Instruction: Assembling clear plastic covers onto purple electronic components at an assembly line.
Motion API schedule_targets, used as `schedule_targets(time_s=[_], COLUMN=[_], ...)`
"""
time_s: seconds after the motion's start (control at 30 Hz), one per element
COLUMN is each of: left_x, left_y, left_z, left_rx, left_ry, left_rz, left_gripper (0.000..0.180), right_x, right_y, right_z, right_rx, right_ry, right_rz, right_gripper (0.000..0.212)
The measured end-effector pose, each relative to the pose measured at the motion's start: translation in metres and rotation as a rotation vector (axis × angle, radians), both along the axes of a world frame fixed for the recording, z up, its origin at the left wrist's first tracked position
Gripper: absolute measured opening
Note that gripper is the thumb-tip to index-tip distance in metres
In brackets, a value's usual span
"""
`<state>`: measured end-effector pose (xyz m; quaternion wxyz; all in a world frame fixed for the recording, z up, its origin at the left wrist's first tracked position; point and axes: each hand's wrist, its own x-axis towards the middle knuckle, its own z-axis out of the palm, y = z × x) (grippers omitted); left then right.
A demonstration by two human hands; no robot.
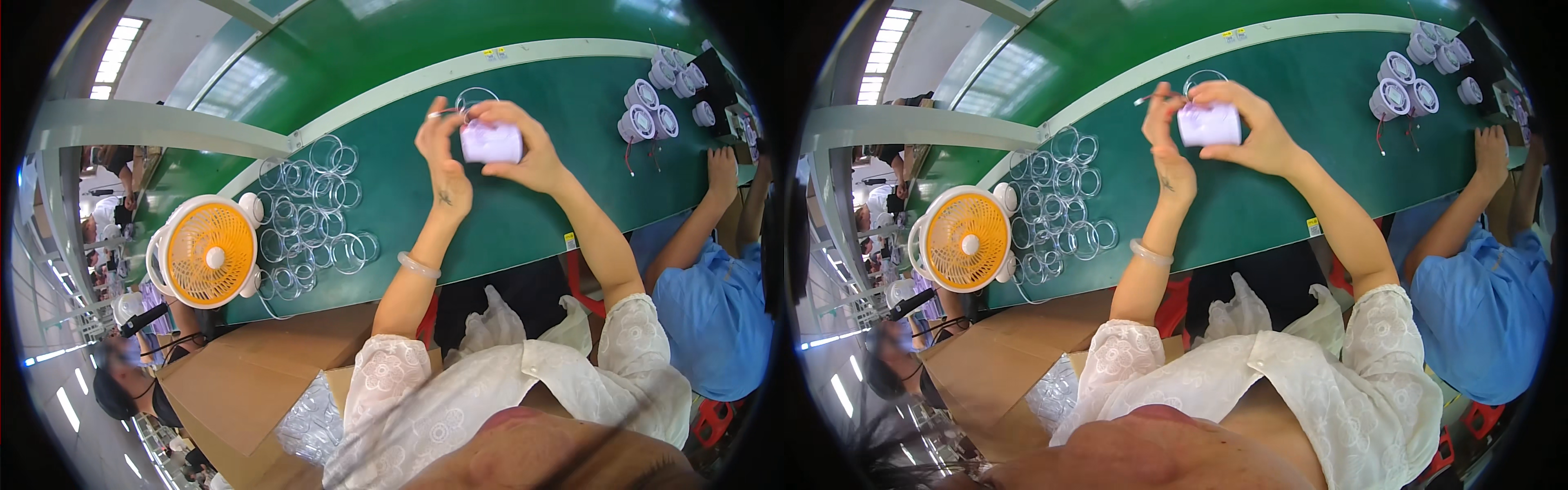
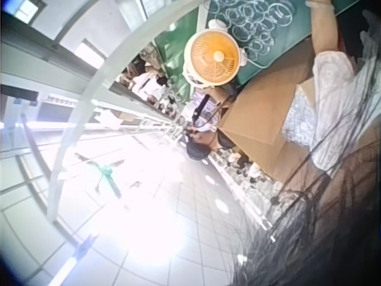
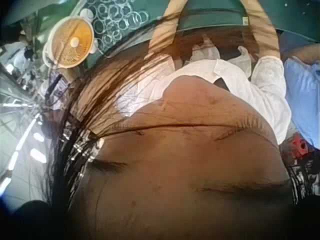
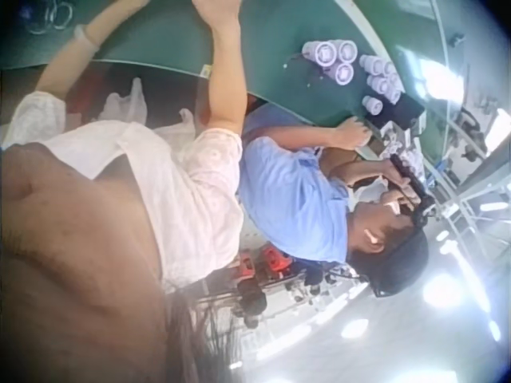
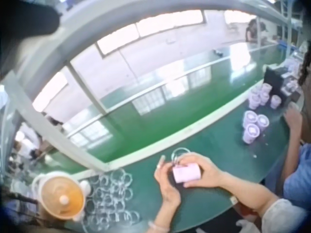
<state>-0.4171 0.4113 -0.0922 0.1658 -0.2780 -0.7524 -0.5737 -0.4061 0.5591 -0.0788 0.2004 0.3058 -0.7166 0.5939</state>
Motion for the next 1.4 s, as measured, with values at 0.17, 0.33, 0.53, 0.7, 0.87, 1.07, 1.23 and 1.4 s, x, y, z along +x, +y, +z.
schedule_targets(time_s=[0.17,0.33,0.53,0.7,0.87,1.07,1.23,1.4], left_x=[-0.010,-0.017,-0.007,-0.003,0.000,0.001,0.003,0.006], left_y=[-0.001,0.006,0.007,0.000,-0.001,0.005,-0.001,0.008], left_z=[0.002,-0.009,0.000,0.009,0.008,0.010,0.005,0.002], left_rx=[-0.115,-0.125,-0.121,-0.259,-0.413,-0.485,-0.285,-0.034], left_ry=[-0.149,-0.415,-0.013,-0.020,0.112,0.240,0.002,-0.057], left_rz=[0.161,-0.015,0.136,-0.006,-0.017,-0.039,-0.163,-0.119], left_gripper=[0.067,0.059,0.034,0.025,0.040,0.041,0.014,0.022], right_x=[-0.001,-0.003,0.006,0.007,0.005,0.007,0.009,0.008], right_y=[0.024,0.033,0.027,0.026,0.030,0.016,0.016,0.006], right_z=[-0.001,-0.001,0.011,0.008,0.008,0.006,0.005,-0.003], right_rx=[-0.569,-0.588,0.185,0.473,0.410,0.498,0.402,0.156], right_ry=[-0.398,-0.493,-0.185,0.044,0.166,0.269,0.178,0.024], right_rz=[-0.037,-0.035,-0.444,-0.679,-0.790,-0.536,-0.361,-0.272], right_gripper=[0.046,0.032,0.004,0.008,0.011,0.014,0.015,0.021])
